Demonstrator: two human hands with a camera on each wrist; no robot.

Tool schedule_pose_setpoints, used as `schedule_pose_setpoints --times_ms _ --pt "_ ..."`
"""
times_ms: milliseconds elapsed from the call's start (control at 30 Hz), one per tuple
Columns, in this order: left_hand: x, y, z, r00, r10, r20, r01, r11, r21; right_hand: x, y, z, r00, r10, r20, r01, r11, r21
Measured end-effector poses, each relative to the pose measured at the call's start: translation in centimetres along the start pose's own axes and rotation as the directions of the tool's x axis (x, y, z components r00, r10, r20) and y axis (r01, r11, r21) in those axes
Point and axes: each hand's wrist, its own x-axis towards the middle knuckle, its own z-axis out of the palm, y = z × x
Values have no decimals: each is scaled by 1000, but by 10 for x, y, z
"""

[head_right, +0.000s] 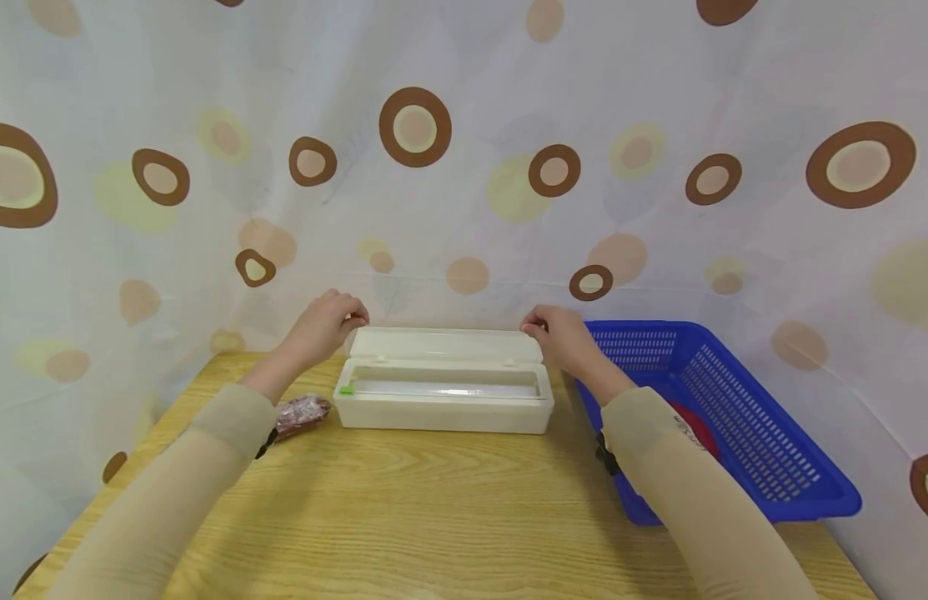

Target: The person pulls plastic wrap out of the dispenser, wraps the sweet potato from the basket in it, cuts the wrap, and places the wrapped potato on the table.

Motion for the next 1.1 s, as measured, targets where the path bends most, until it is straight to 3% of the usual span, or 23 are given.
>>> schedule_pose_setpoints --times_ms 400,733,1100 --pt "7 4 -10 999 5 -34 -6 999 -37 1 -1 -12 1000 -9 -22 10 1000 25" --pt "13 7 -19 999 -16 -40 14 999 -44 7 -6 -24 999 -25 -38 24 999 -33" --pt "17 9 -29 996 6 -89 -8 1000 -19 11 -12 -33 1000 8 -19 -9 999 -31"
